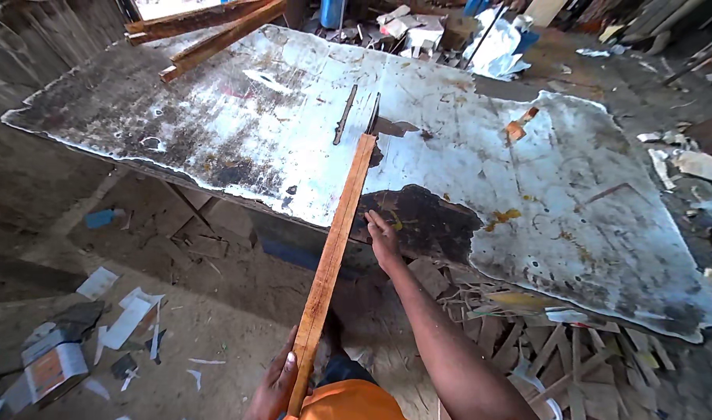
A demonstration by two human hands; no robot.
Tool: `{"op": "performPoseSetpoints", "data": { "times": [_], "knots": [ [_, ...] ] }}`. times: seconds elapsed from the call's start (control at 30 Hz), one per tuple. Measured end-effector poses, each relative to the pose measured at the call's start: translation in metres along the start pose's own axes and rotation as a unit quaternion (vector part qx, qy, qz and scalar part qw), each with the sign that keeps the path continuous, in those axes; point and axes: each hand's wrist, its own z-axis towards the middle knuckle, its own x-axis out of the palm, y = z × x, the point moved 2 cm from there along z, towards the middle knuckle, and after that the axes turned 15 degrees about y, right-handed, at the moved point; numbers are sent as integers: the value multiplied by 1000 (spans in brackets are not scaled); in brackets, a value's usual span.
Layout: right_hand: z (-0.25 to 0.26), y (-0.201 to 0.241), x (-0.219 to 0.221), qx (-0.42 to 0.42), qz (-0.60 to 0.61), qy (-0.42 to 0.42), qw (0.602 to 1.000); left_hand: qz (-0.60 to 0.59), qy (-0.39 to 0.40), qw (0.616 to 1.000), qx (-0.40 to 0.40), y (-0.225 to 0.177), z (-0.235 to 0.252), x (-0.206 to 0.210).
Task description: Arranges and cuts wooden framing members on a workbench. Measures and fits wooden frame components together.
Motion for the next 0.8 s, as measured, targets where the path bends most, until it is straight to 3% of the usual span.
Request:
{"op": "performPoseSetpoints", "data": {
  "times": [0.8],
  "knots": [
    [2,-6,0,7,-31,16,999,-45,4,998,-52,-1,-9,-12]
  ]
}}
